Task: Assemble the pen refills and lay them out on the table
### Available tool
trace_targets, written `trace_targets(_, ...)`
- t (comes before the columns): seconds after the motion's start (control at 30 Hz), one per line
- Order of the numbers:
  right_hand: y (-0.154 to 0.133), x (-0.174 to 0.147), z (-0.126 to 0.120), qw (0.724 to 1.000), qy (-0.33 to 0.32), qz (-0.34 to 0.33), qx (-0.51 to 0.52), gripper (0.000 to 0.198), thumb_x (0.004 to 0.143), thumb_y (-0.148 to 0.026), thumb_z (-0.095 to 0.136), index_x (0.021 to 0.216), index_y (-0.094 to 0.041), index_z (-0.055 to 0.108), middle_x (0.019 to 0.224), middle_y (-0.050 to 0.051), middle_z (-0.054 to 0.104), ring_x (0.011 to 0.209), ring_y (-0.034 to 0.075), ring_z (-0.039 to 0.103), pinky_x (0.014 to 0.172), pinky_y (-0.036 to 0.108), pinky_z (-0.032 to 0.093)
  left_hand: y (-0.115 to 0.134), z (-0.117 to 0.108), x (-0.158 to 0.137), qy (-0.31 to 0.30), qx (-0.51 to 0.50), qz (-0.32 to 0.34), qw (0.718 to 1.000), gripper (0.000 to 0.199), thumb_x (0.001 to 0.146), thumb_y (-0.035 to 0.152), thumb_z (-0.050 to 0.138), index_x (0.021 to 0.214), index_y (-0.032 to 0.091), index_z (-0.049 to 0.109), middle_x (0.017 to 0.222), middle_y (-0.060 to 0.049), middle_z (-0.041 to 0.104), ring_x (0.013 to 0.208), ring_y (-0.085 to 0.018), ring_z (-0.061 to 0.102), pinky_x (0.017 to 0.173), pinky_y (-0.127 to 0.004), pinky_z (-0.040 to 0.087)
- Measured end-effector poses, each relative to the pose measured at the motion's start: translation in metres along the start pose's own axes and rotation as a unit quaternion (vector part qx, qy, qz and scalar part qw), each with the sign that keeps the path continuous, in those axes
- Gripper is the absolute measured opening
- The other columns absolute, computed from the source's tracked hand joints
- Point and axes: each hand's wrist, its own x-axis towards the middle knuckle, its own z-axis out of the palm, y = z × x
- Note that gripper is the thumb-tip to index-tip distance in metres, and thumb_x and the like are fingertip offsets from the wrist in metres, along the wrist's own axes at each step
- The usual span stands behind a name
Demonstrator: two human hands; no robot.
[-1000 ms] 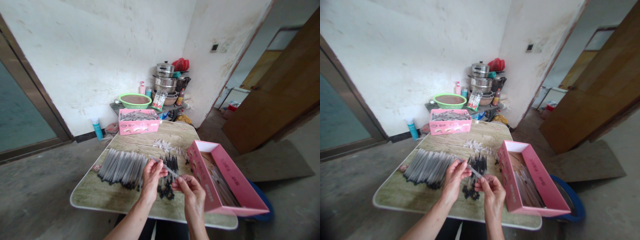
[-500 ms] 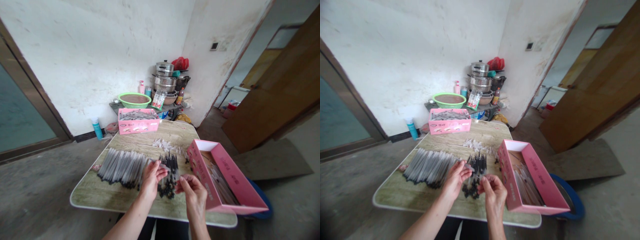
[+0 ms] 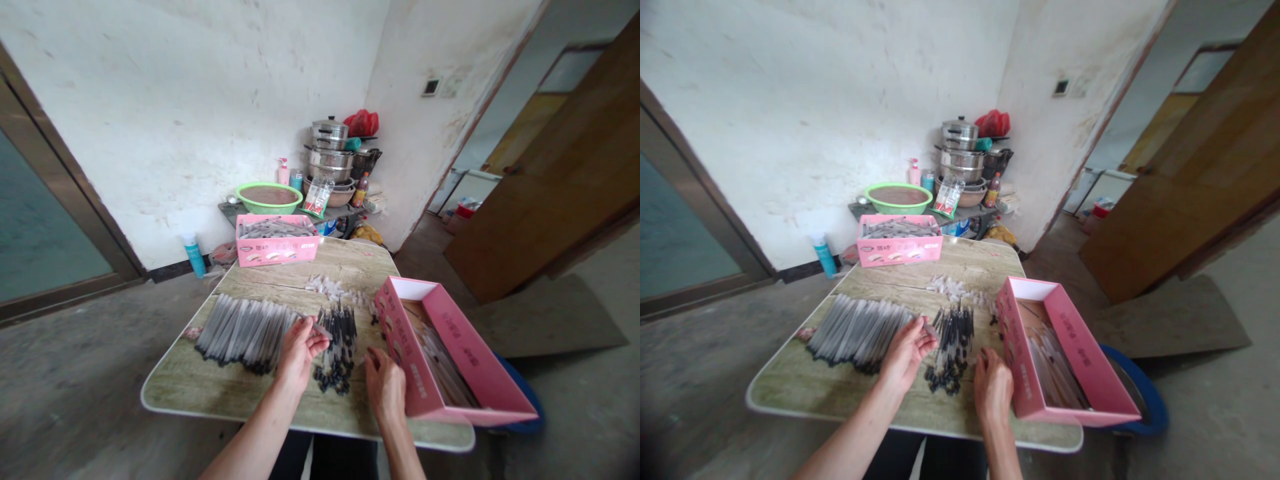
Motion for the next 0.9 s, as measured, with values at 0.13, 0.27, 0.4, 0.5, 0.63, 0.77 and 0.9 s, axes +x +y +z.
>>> trace_targets(0.13,-0.022,-0.015,0.005,0.985,-0.124,-0.065,-0.098,0.02,0.084,-0.025,0.051,0.072,-0.02,0.067,0.069,0.007,0.07,0.062,0.02,0.064,0.057,0.025,0.037,-0.001,0.001,0.0,0.001,-0.001,-0.001,1.0,0.033,0.069,0.033,0.075,0.089,0.012,0.06,0.063,-0.003,0.066,0.056,-0.013,0.063,0.055,-0.023,0.053)
trace_targets(0.27,-0.028,-0.023,0.018,0.973,-0.143,-0.054,-0.173,0.013,0.082,-0.023,0.055,0.071,-0.02,0.062,0.067,0.005,0.069,0.06,0.018,0.063,0.053,0.024,0.032,-0.002,0.001,-0.001,-0.006,0.008,-0.004,1.0,0.032,0.071,0.034,0.074,0.09,0.012,0.06,0.064,-0.003,0.066,0.057,-0.013,0.063,0.055,-0.023,0.053)
trace_targets(0.4,-0.024,-0.021,0.025,0.98,-0.138,-0.041,-0.136,0.014,0.082,-0.021,0.053,0.07,-0.02,0.061,0.066,0.006,0.068,0.062,0.019,0.063,0.054,0.025,0.035,-0.002,0.0,-0.002,-0.011,0.013,-0.002,1.0,0.033,0.071,0.035,0.074,0.09,0.012,0.06,0.065,-0.003,0.066,0.057,-0.013,0.063,0.055,-0.024,0.053)
trace_targets(0.5,-0.027,-0.017,0.02,0.992,-0.123,-0.014,-0.037,0.013,0.081,-0.023,0.053,0.071,-0.019,0.059,0.061,0.004,0.066,0.058,0.019,0.062,0.054,0.025,0.04,-0.002,0.0,-0.001,-0.013,0.016,-0.002,1.0,0.034,0.071,0.036,0.074,0.091,0.012,0.06,0.065,-0.004,0.067,0.058,-0.013,0.063,0.055,-0.024,0.053)
trace_targets(0.63,-0.038,-0.015,0.005,0.94,-0.142,0.11,0.291,0.019,0.076,-0.033,0.063,0.069,-0.018,0.054,0.062,0.004,0.065,0.056,0.022,0.065,0.047,0.027,0.048,-0.004,0.002,-0.003,-0.023,0.027,-0.002,0.999,0.036,0.071,0.038,0.074,0.092,0.012,0.06,0.067,-0.004,0.067,0.058,-0.012,0.063,0.054,-0.023,0.053)
trace_targets(0.77,-0.047,-0.014,-0.008,0.855,-0.159,0.149,0.472,0.021,0.07,-0.03,0.073,0.072,-0.015,0.059,0.067,0.006,0.069,0.052,0.02,0.065,0.048,0.03,0.053,-0.006,0.007,-0.006,-0.04,0.046,-0.003,0.998,0.039,0.07,0.041,0.073,0.092,0.011,0.06,0.068,-0.004,0.066,0.055,-0.012,0.062,0.051,-0.022,0.052)
trace_targets(0.9,-0.05,-0.014,-0.011,0.859,-0.145,0.141,0.469,0.02,0.07,-0.028,0.076,0.075,-0.012,0.066,0.056,0.004,0.067,0.043,0.015,0.06,0.044,0.026,0.051,-0.006,0.012,-0.01,-0.064,0.068,0.007,0.996,0.039,0.072,0.042,0.071,0.093,0.012,0.06,0.069,-0.004,0.065,0.055,-0.012,0.062,0.051,-0.022,0.052)
